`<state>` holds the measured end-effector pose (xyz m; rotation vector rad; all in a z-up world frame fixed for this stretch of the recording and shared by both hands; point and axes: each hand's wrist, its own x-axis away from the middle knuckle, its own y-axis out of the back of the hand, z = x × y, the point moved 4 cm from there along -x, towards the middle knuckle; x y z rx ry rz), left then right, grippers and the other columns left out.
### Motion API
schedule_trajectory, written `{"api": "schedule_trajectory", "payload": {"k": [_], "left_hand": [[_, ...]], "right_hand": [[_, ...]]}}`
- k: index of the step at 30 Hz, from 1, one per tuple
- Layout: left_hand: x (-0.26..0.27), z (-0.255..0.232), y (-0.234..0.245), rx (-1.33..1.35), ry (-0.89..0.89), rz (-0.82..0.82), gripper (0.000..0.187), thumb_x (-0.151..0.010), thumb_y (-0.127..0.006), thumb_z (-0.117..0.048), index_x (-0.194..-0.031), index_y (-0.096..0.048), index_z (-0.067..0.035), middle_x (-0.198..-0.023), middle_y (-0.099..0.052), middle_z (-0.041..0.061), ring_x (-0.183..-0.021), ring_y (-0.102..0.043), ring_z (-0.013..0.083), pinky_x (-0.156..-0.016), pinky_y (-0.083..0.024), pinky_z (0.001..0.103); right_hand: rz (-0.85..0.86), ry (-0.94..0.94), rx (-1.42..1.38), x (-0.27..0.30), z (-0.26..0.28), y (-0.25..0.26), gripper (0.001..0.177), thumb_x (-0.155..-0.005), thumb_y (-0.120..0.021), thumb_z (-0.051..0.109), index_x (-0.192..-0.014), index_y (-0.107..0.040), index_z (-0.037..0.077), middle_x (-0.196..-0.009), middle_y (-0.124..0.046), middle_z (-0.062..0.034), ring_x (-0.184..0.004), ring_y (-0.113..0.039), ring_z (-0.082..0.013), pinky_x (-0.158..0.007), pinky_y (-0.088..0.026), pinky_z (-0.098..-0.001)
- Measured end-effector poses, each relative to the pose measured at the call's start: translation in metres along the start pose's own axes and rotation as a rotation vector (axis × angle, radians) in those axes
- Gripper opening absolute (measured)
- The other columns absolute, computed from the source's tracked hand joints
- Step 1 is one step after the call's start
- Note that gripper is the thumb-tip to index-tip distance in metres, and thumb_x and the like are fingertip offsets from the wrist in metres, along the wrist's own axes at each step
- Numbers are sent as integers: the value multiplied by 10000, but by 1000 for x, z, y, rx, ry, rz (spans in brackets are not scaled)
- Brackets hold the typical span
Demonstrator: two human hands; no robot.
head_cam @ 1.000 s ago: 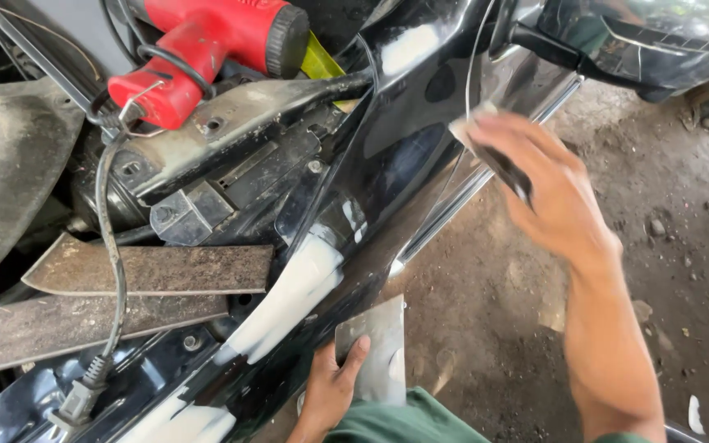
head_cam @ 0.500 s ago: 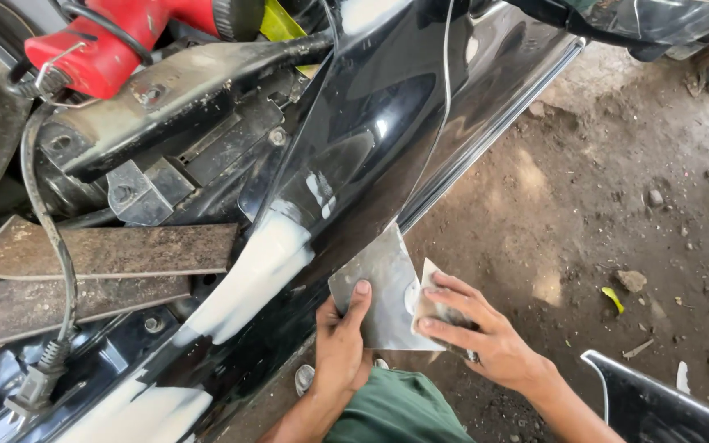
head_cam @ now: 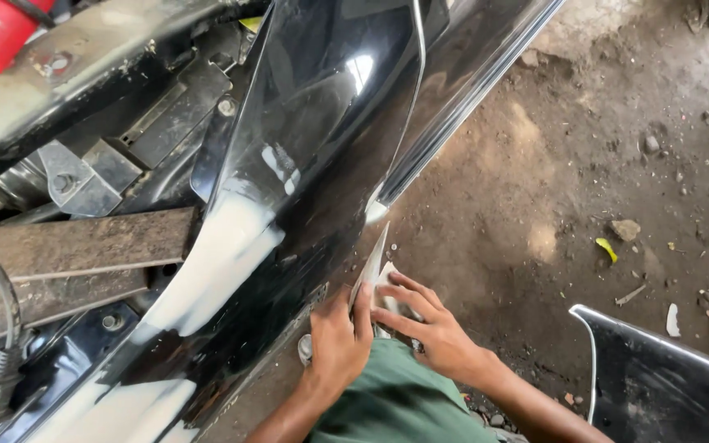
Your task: The person uses a sanding block to smooth a white filler patch on the side of a black car. They move along the vehicle's side, sanding the area near the door and the lower trim, then walk to the rear to sand another patch on the bumper.
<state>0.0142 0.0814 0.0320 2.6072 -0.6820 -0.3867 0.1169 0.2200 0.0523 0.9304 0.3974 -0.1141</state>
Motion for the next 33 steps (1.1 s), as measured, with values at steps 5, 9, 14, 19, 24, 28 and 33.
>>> {"api": "schedule_trajectory", "payload": {"k": [5, 9, 14, 19, 24, 28, 33], "left_hand": [[3, -7, 10, 65, -172, -144, 306, -1039, -561, -178, -1184, -684, 62, -1053, -734, 253, -932, -744, 383, -764, -578, 417], [3, 31, -3, 222, 5, -246, 339, -1042, -611, -203, -1223, -656, 81, -1160, -722, 229, -1038, -700, 325, -881, -550, 400], [-2, 45, -19, 826, 548, -88, 339, -948, -691, -232, -1179, -704, 16, -1122, -746, 102, -982, -660, 189, -863, -542, 350], [-22, 35, -21, 924, 722, 53, 322, -928, -711, -225, -1159, -707, -1, -1064, -732, 71, -941, -657, 171, -823, -531, 363], [-54, 38, -31, 651, 326, 224, 326, -992, -667, -233, -1178, -704, 33, -1110, -746, 59, -995, -649, 131, -900, -524, 309], [-59, 49, -64, 692, 307, 343, 319, -1005, -657, -204, -1198, -684, 48, -1152, -720, 52, -1034, -629, 125, -930, -502, 302], [-35, 51, -114, 790, 365, 500, 320, -1013, -656, -200, -1221, -670, 43, -1166, -710, 60, -1032, -628, 122, -940, -505, 300]], "right_hand": [[184, 35, -45, 20, -11, -13, 689, -706, -721, -55, -1360, -659, 154, -1421, -550, -90, -1461, -401, -413, -1146, -380, -558], [98, 3, -149, 25, -21, -9, 674, -719, -720, -62, -1347, -634, 167, -1481, -523, -122, -1496, -396, -386, -1187, -390, -562], [-31, 81, -265, 36, -53, -5, 569, -808, -758, -22, -1324, -632, 183, -1489, -476, -156, -1511, -352, -431, -1195, -395, -545], [213, -113, 5, 56, -103, -2, 699, -730, -723, -93, -1379, -600, 137, -1495, -510, -135, -1446, -429, -392, -1157, -352, -598], [-361, -652, -924, 89, -128, 5, 851, -703, -491, -243, -1475, -493, 116, -1478, -537, -120, -1414, -506, -366, -1118, -447, -592], [-777, -512, -1528, 119, -101, 5, 1021, -666, -609, -192, -1596, -332, 126, -1479, -522, -97, -1382, -514, -356, -1124, -436, -685], [-1016, -395, -1642, 139, -59, 4, 825, -825, -686, 115, -1573, -341, 135, -1502, -507, -137, -1419, -487, -390, -1150, -379, -708]]}}
